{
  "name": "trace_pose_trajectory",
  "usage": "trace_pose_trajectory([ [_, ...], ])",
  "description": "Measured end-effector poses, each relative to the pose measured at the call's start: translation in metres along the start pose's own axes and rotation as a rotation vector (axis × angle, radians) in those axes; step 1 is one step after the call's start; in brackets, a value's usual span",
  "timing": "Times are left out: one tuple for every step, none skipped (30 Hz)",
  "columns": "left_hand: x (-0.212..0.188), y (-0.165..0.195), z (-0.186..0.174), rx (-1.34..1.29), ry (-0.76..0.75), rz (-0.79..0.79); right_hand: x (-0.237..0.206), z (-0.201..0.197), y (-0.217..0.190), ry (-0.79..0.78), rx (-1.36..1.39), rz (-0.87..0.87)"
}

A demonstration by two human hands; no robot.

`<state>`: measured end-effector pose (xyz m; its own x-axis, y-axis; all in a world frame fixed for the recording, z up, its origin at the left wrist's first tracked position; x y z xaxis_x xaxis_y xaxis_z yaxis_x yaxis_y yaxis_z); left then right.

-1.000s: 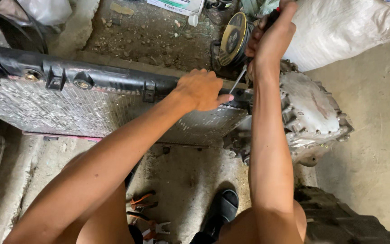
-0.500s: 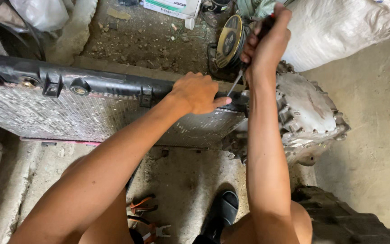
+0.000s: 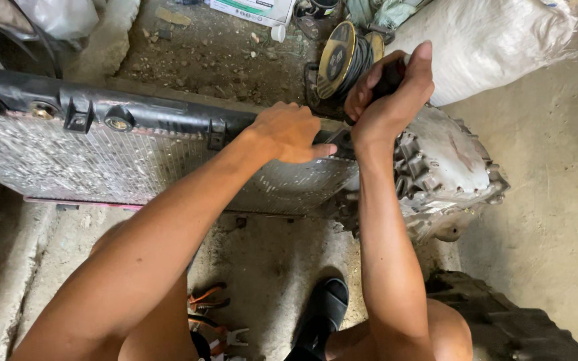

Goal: The person uses a screwdriver to pry and scrape along the edge of a car radiator, working to separate or clean the plastic housing from the metal core. The person holds the radiator steady with one hand while applying the tool with the other.

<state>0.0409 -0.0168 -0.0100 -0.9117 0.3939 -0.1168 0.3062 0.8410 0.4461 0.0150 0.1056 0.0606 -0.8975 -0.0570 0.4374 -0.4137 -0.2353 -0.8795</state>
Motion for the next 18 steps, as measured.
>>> trace_pose_trajectory([
  [0.0, 0.0, 0.0, 0.001, 0.013, 0.005, -0.004, 0.004, -0.001, 0.016, -0.022, -0.016],
  [0.0, 0.0, 0.0, 0.001, 0.022, 0.011, -0.009, 0.008, 0.0, 0.035, -0.044, -0.03],
  [0.0, 0.0, -0.001, 0.004, 0.031, 0.021, -0.013, 0.009, -0.001, 0.058, -0.068, -0.047],
  [0.001, 0.0, -0.001, -0.001, 0.017, 0.012, -0.016, 0.012, -0.002, 0.036, -0.097, -0.067],
  [0.001, 0.0, -0.001, -0.006, 0.003, 0.001, -0.018, 0.015, -0.002, 0.013, -0.126, -0.087],
  [0.0, 0.0, -0.001, -0.016, -0.01, -0.013, -0.021, 0.016, -0.002, -0.014, -0.156, -0.103],
  [0.0, 0.001, -0.001, -0.002, -0.031, -0.016, -0.021, 0.017, -0.002, -0.022, -0.167, -0.118],
  [-0.001, 0.002, -0.001, 0.011, -0.054, -0.019, -0.022, 0.017, -0.001, -0.028, -0.18, -0.131],
  [-0.001, 0.002, -0.001, 0.027, -0.078, -0.018, -0.023, 0.017, 0.0, -0.032, -0.193, -0.146],
  [-0.002, 0.003, -0.001, 0.012, -0.071, -0.02, -0.024, 0.017, 0.001, -0.035, -0.197, -0.145],
  [-0.002, 0.003, -0.001, 0.0, -0.062, -0.02, -0.025, 0.017, 0.002, -0.038, -0.2, -0.146],
  [-0.002, 0.003, -0.002, -0.01, -0.05, -0.021, -0.026, 0.017, 0.002, -0.043, -0.202, -0.151],
  [-0.002, 0.003, -0.002, -0.007, -0.035, -0.009, -0.026, 0.018, 0.003, -0.046, -0.2, -0.161],
  [-0.002, 0.003, -0.001, -0.009, -0.026, 0.003, -0.025, 0.019, 0.003, -0.047, -0.201, -0.164],
  [-0.002, 0.004, -0.001, -0.009, -0.016, 0.021, -0.023, 0.019, 0.003, -0.044, -0.205, -0.17],
  [-0.001, 0.003, 0.0, -0.002, -0.022, 0.014, -0.02, 0.02, 0.004, -0.029, -0.217, -0.146],
  [0.0, 0.002, 0.002, 0.006, -0.029, 0.006, -0.016, 0.02, 0.006, -0.014, -0.229, -0.121],
  [0.0, 0.001, 0.003, 0.017, -0.038, 0.0, -0.011, 0.02, 0.007, 0.004, -0.239, -0.096],
])
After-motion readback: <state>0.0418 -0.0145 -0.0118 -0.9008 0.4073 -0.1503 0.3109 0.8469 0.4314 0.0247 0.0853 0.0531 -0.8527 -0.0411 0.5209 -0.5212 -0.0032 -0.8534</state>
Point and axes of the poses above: each hand's wrist, its own x-axis towards the middle knuckle, its own z-axis out of the palm, y = z × x, the point moved 4 cm from there along x, towards the middle knuckle, and after that the axes turned 8 degrees about -x, right-handed, at the moved point
